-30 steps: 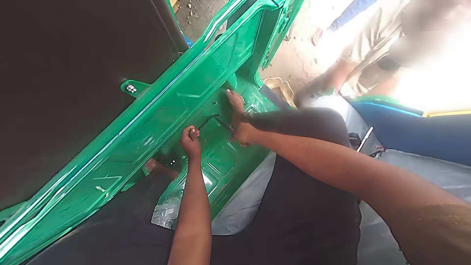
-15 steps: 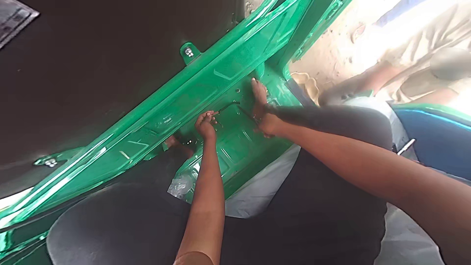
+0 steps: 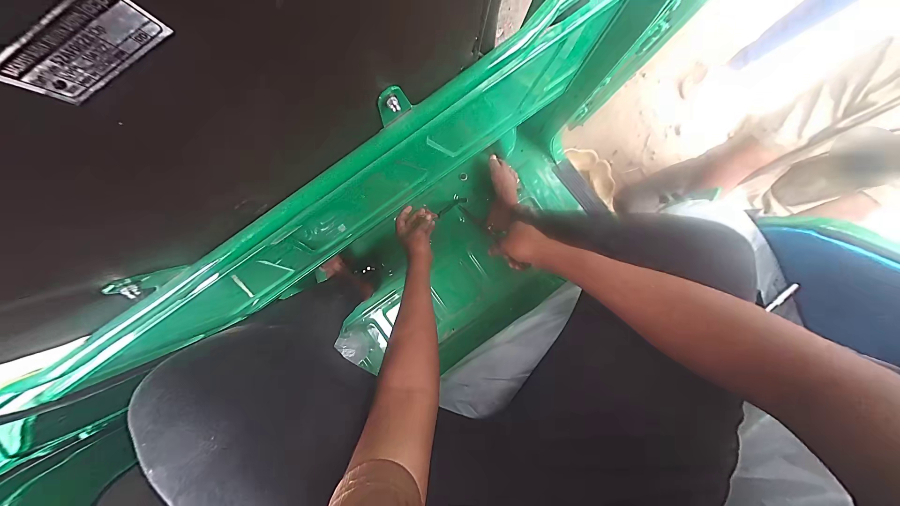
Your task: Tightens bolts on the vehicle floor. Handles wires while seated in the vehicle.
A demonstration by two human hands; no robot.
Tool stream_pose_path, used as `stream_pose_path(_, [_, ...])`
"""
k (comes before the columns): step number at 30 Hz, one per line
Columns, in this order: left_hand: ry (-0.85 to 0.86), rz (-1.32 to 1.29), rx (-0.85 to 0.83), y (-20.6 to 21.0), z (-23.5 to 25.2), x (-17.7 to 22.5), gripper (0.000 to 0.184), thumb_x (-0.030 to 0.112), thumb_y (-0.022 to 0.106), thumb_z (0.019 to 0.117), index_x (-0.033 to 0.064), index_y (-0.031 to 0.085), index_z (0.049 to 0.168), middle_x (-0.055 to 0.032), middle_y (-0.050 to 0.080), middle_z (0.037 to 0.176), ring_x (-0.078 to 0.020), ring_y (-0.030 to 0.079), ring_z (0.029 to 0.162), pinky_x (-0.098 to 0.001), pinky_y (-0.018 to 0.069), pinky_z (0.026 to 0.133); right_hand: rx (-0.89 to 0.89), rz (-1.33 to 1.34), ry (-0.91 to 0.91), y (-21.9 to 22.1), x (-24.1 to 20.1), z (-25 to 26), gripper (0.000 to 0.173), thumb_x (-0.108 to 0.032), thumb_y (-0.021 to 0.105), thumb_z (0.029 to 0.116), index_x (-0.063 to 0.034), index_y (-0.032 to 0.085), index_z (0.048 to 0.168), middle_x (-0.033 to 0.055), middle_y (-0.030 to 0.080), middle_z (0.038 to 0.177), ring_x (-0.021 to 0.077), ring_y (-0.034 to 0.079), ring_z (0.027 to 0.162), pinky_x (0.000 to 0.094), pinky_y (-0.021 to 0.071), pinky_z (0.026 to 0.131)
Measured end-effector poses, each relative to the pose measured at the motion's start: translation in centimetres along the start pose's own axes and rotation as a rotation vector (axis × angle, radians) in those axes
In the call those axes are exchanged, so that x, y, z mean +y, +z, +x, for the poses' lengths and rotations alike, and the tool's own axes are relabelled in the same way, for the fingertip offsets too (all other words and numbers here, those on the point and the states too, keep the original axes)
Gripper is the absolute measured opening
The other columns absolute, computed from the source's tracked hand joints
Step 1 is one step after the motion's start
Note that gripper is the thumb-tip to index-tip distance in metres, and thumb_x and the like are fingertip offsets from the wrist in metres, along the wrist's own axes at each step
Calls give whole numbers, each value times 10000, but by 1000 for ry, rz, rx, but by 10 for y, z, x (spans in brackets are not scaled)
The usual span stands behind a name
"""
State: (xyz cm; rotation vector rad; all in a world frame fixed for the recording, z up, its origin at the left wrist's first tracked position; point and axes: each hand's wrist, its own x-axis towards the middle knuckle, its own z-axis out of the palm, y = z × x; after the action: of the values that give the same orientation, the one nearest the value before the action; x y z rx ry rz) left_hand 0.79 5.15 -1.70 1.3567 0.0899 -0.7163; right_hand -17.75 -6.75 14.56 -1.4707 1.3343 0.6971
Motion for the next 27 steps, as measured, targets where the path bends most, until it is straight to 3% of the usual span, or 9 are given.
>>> stream_pose_path(3, [21,99,-37,9,3,-25,623,-171,712,803,-26,512,1375,-170,670,1206,-211,702,972,-375,607,844,0,60,8,-2,-1,-2,296,-321,701,968,-34,634,987,52,608,681,135,592,495,293,543,492])
stream_pose_path(5, [0,174,-53,14,3,-37,543,-147,707,822,-40,555,1333,-181,649,1247,-217,690,1026,-381,600,878,10,95,6,-3,1,-2,308,-322,705,963,-24,632,997,64,598,667,141,580,478,291,530,475])
stream_pose_path(7, [-21,236,-40,17,4,-46,504,-108,708,854,-34,569,1333,-192,636,1282,-235,681,1061,-397,594,898,48,-44,-30,-9,-2,-5,303,-323,689,975,-27,633,1003,75,614,686,156,604,499,309,543,488])
stream_pose_path(8, [-21,273,-33,18,6,-50,476,-95,700,870,-39,573,1325,-200,639,1274,-242,686,1051,-403,596,897,90,-210,-76,-14,-6,-10,284,-317,678,973,-36,643,990,92,637,735,189,632,563,363,551,527])
stream_pose_path(10, [-32,346,-43,18,10,-55,385,-57,668,918,-38,594,1295,-194,660,1203,-237,695,986,-409,601,872,168,-528,-156,-27,-17,-26,251,-267,687,918,-43,657,1028,176,678,977,349,691,864,576,553,670])
stream_pose_path(12, [-70,403,-64,20,13,-60,300,20,641,981,-5,606,1278,-161,671,1132,-216,694,927,-409,603,843,184,-689,-179,-46,-26,-44,292,-240,721,896,-28,664,1089,223,663,1110,430,670,994,648,536,717])
stream_pose_path(16, [-102,614,-143,28,28,-69,278,164,619,1037,25,634,1278,-156,686,1123,-219,704,904,-424,607,827,162,-763,-175,-84,-26,-79,206,-209,719,894,-52,670,1017,184,670,971,392,675,880,594,518,653])
stream_pose_path(21, [-155,768,-143,60,62,-88,314,149,644,1019,2,634,1296,-187,681,1183,-239,706,944,-425,601,841,164,-712,-162,-118,-13,-96,168,-189,708,889,-79,662,1008,140,643,867,349,663,781,529,498,580])
stream_pose_path(27, [-236,751,-92,103,91,-113,408,118,683,988,-28,571,1352,-203,660,1190,-233,678,915,-394,585,835,188,-668,-221,-133,-6,-99,83,-169,709,893,-130,647,854,52,581,720,251,610,613,407,433,463])
